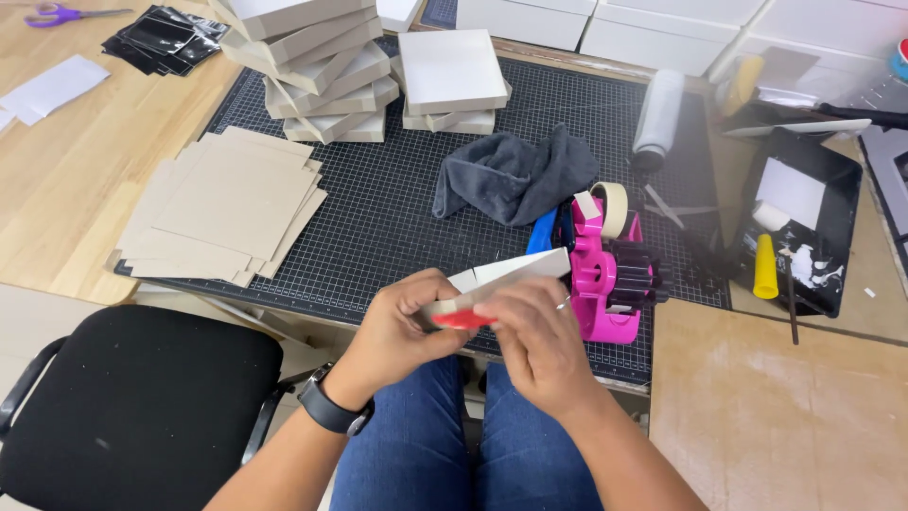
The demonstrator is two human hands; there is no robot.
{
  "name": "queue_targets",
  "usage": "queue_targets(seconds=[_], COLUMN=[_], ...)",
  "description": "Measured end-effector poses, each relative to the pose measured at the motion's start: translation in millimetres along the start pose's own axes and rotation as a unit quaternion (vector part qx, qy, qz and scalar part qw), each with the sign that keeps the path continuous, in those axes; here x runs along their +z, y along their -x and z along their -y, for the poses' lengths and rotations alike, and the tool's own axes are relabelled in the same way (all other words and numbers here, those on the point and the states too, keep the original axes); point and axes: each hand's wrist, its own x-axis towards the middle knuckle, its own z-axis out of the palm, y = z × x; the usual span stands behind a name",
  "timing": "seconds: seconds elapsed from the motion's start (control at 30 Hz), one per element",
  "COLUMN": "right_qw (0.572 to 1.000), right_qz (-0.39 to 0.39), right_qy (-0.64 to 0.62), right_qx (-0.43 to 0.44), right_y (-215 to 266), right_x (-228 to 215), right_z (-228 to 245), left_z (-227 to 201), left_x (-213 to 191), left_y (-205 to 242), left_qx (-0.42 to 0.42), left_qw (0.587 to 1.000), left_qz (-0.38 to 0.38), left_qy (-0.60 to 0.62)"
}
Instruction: Assembling small white cardboard boxes by folding and taping them on a workbench.
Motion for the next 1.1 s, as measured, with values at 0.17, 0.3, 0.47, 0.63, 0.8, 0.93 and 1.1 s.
queue_targets(seconds=[0.17, 0.3, 0.47, 0.63, 0.8, 0.93, 1.1], right_qw=[0.981, 0.875, 0.895, 0.896, 0.741, 0.825, 0.884], right_qz=[-0.016, -0.115, -0.052, -0.068, -0.039, 0.015, -0.016], right_qy=[-0.110, -0.045, 0.056, 0.014, -0.318, -0.327, -0.267], right_qx=[0.158, 0.467, 0.439, 0.438, 0.590, 0.461, 0.384], right_y=[45.0, 85.9, 121.4, 61.7, 48.8, 67.5, 100.0], right_x=[2.5, 18.7, 46.1, 38.6, 37.8, 34.6, 43.0], right_z=[6.9, -29.6, -78.0, -35.9, -52.4, -73.9, -93.1], left_z=[0.8, 4.3, 23.1, 56.6, 95.2, 81.4, 24.6], left_x=[-16.3, -21.6, -2.6, 10.0, 20.8, 19.1, 12.8], left_y=[2.5, 7.8, 27.1, 43.7, 49.7, 43.2, 16.0], left_qx=[0.055, 0.204, 0.294, 0.338, 0.356, 0.229, 0.303], left_qw=[0.996, 0.952, 0.891, 0.859, 0.836, 0.865, 0.835], left_qz=[0.009, 0.019, 0.029, 0.048, 0.044, 0.098, -0.088], left_qy=[-0.063, -0.229, -0.346, -0.382, -0.415, -0.437, -0.450])
